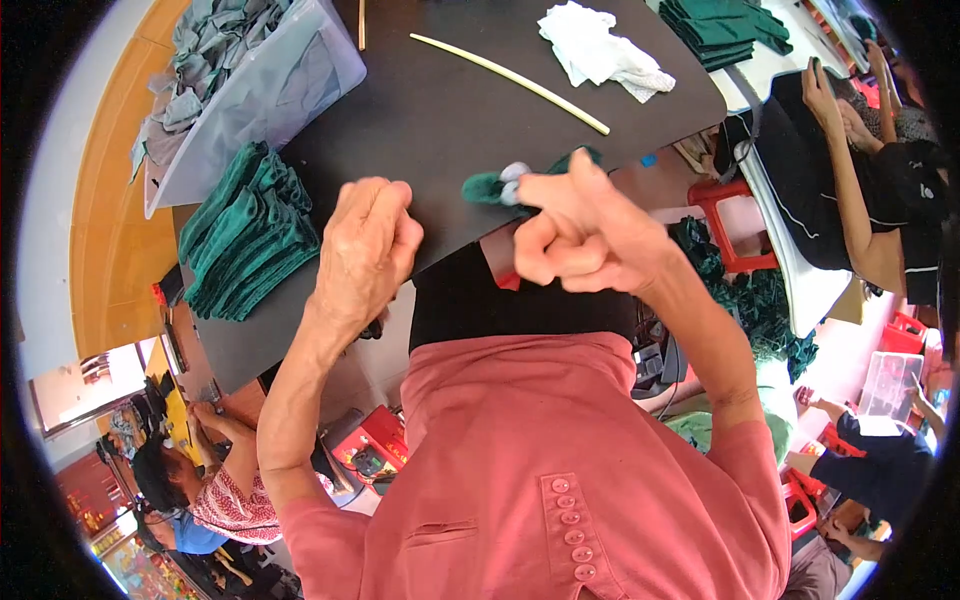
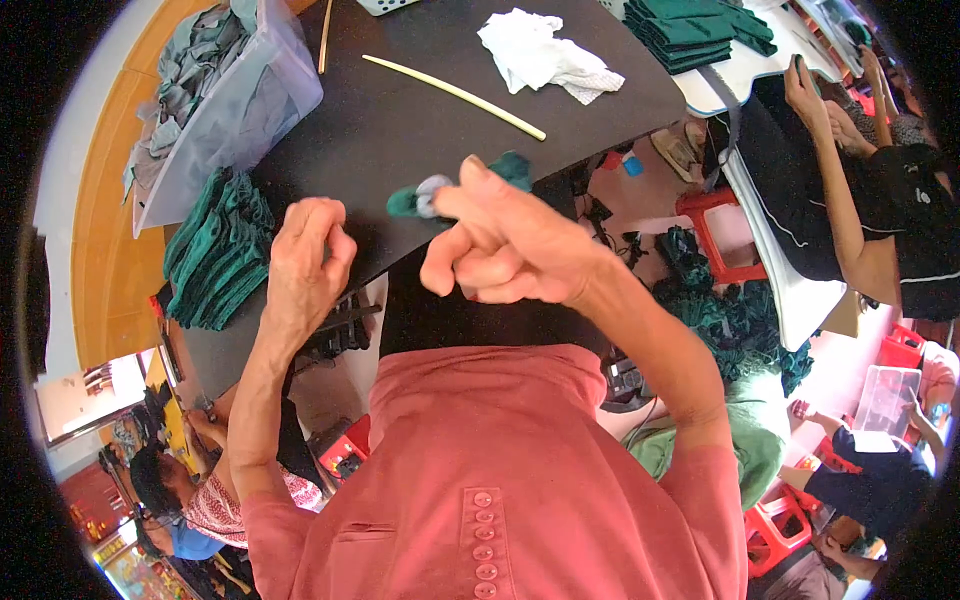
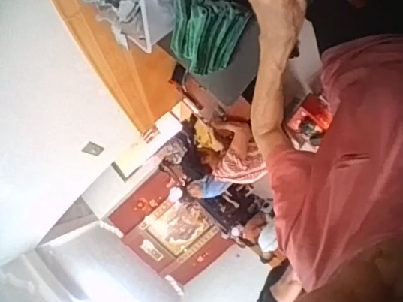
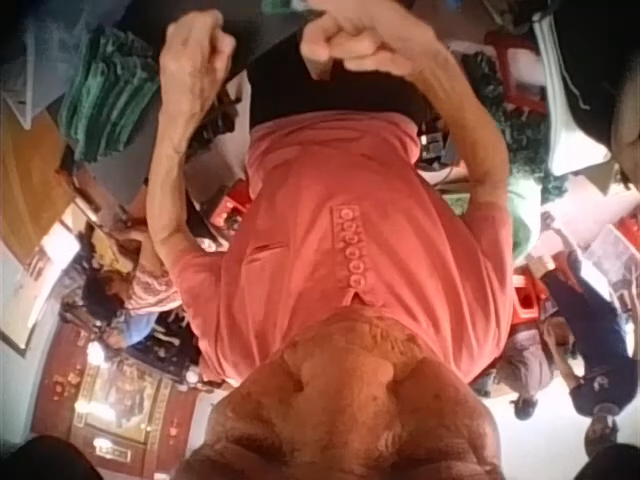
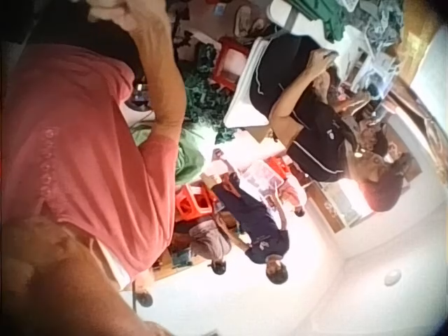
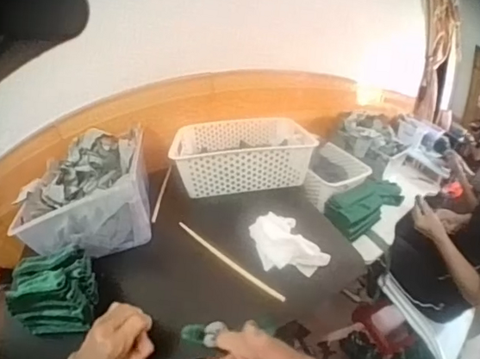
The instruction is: Use a wooden stick to turn green fabric tubes right-side out in a textile workshop.
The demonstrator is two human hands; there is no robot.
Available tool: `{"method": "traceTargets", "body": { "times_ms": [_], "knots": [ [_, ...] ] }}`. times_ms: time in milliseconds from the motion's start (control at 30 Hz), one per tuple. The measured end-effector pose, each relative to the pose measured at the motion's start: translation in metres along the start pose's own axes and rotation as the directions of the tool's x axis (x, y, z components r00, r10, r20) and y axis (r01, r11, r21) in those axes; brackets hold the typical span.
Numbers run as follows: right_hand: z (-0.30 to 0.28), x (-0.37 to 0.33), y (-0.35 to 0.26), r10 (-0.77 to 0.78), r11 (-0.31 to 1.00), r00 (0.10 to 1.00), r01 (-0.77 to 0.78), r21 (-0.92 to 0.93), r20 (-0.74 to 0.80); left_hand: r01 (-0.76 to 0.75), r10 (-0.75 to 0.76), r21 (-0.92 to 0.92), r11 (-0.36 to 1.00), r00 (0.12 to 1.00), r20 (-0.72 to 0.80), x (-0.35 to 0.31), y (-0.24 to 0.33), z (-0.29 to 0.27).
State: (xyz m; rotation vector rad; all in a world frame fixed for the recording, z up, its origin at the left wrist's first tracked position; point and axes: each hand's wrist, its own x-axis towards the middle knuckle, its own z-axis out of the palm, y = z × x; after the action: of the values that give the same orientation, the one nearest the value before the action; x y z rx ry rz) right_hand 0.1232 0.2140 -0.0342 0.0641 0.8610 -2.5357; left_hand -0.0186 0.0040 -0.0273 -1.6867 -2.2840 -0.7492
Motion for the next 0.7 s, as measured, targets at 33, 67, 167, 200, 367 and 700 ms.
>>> {"method": "traceTargets", "body": {
  "times_ms": [33,67,167,200,367,700],
  "knots": [
    [0.001,-0.002,-0.002,-0.101,0.993,0.995,0.102,-0.065,0.012,-0.004,0.004,-0.006,1.000,1.000,0.003,0.002,0.008,-0.002],
    [0.003,-0.001,-0.005,-0.071,0.983,0.997,0.067,-0.169,-0.012,0.269,-0.228,-0.313,0.911,0.960,0.162,0.009,0.020,-0.006],
    [0.011,0.009,0.004,-0.267,0.844,0.963,0.244,-0.477,0.020,0.609,-0.392,-0.580,0.541,0.793,0.467,0.022,0.033,-0.011],
    [0.018,0.006,0.002,-0.319,0.782,0.948,0.267,-0.563,0.008,0.640,-0.387,-0.623,0.449,0.768,0.510,0.026,0.037,-0.015],
    [0.002,0.018,0.021,-0.570,0.404,0.810,0.424,-0.810,0.139,0.683,-0.382,-0.711,0.165,0.709,0.593,0.025,0.036,-0.011],
    [0.000,0.021,0.025,-0.503,0.628,0.864,0.381,-0.679,0.020,0.580,-0.386,-0.761,0.290,0.799,0.461,0.020,0.039,0.004]
  ]
}}
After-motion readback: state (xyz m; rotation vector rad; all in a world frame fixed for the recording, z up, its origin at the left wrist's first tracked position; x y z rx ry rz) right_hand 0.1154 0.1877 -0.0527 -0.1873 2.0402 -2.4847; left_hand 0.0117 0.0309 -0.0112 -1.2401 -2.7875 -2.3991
